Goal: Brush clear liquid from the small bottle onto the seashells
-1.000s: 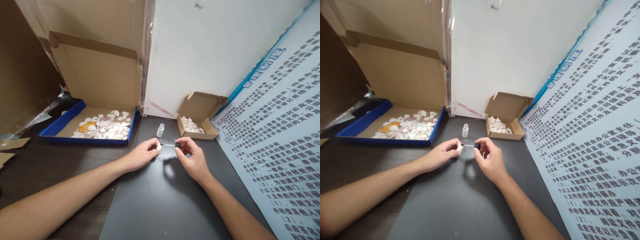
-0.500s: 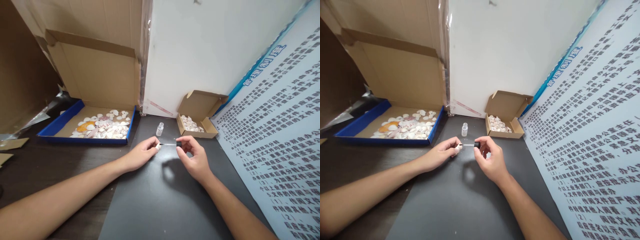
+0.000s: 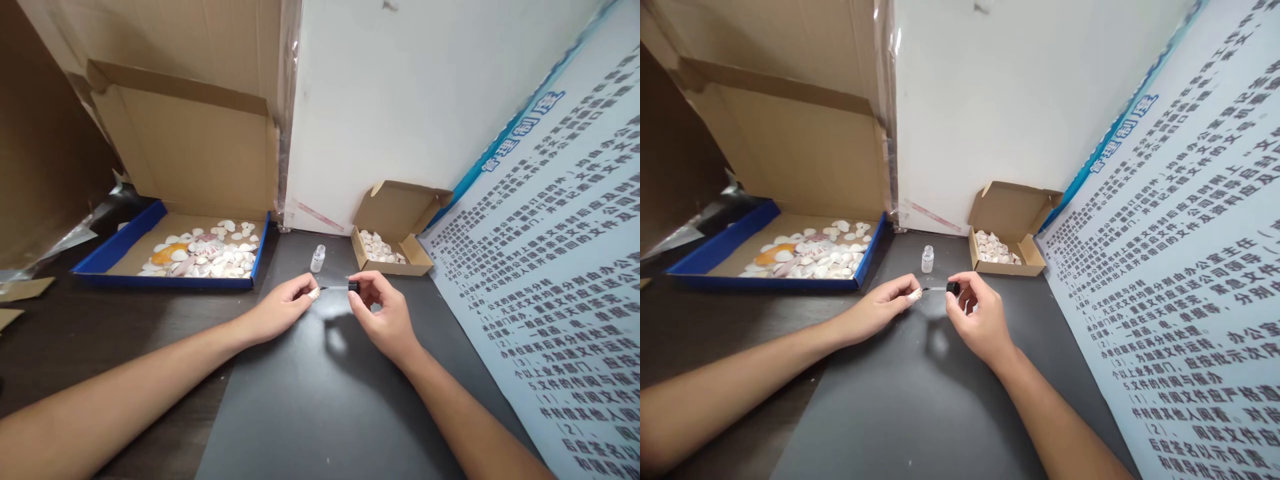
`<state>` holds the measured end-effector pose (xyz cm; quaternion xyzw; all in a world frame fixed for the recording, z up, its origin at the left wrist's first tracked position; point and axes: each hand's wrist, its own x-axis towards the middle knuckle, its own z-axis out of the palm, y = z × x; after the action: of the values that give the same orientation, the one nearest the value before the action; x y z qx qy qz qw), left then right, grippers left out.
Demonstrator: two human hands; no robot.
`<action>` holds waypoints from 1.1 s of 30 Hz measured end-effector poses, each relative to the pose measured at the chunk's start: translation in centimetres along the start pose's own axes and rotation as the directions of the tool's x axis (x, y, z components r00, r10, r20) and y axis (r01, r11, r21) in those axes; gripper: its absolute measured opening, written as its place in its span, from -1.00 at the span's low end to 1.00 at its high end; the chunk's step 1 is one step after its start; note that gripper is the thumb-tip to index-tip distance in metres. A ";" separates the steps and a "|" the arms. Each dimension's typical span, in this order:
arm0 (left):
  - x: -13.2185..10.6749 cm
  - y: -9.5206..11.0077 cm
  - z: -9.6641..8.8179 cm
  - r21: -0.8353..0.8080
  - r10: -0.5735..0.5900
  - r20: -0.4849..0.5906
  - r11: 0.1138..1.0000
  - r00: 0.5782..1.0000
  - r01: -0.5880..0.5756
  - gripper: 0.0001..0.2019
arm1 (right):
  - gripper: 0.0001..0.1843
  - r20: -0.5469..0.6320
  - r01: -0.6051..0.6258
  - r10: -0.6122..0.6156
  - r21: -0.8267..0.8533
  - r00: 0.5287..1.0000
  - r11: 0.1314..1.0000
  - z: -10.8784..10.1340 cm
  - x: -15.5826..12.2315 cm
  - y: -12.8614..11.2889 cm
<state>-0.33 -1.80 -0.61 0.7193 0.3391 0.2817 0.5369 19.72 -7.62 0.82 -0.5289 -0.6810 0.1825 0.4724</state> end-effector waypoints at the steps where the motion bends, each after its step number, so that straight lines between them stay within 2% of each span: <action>1: 0.0 0.0 0.0 0.005 -0.001 -0.001 1.000 1.000 0.001 -0.77 | -0.84 -0.001 0.003 -0.003 0.008 1.000 1.000 0.0 0.0 0.0; 5: 0.1 -0.1 0.0 0.001 -0.004 -0.001 1.000 1.000 0.004 -0.79 | -0.83 0.044 0.022 -0.023 0.026 0.999 0.999 0.1 0.0 0.0; 12: 0.0 -0.1 0.1 -0.054 -0.016 -0.017 0.998 1.000 0.015 -0.80 | -0.83 0.012 -0.003 0.003 0.008 1.000 1.000 0.1 0.1 0.1; 15: 0.1 -0.1 0.1 -0.136 -0.028 -0.021 0.990 0.999 0.025 -0.84 | -0.82 0.035 -0.008 0.008 -0.005 0.999 1.000 0.1 0.1 0.0; 19: 0.4 0.0 0.0 -0.296 -0.051 -0.024 0.954 0.998 0.042 -0.90 | -0.85 -0.020 -0.077 0.075 -0.080 0.997 0.994 0.0 0.2 0.1; 21: 0.5 0.1 -0.1 -0.335 -0.063 -0.033 0.941 0.997 0.048 -0.91 | -0.85 -0.022 -0.068 0.066 -0.057 0.998 0.996 0.0 0.2 0.1; 25: 0.6 0.0 -0.1 -0.340 -0.055 -0.001 0.939 0.998 0.052 -0.91 | -0.83 0.053 -0.031 0.031 -0.006 0.998 1.000 0.1 0.1 -0.2; 30: 0.7 -0.3 0.0 -0.311 -0.051 -0.004 0.949 0.999 0.048 -0.91 | -0.84 0.027 -0.056 0.056 -0.012 0.998 0.998 0.1 0.1 -0.3; 33: 0.7 -0.4 0.0 -0.309 -0.052 -0.002 0.950 0.999 0.049 -0.90 | -0.83 0.066 -0.032 0.030 0.031 0.997 0.999 0.1 0.1 -0.3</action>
<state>0.05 -1.14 -0.99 0.6161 0.3118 0.3210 0.6482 19.47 -7.63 1.06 -0.5257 -0.6847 0.2178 0.4555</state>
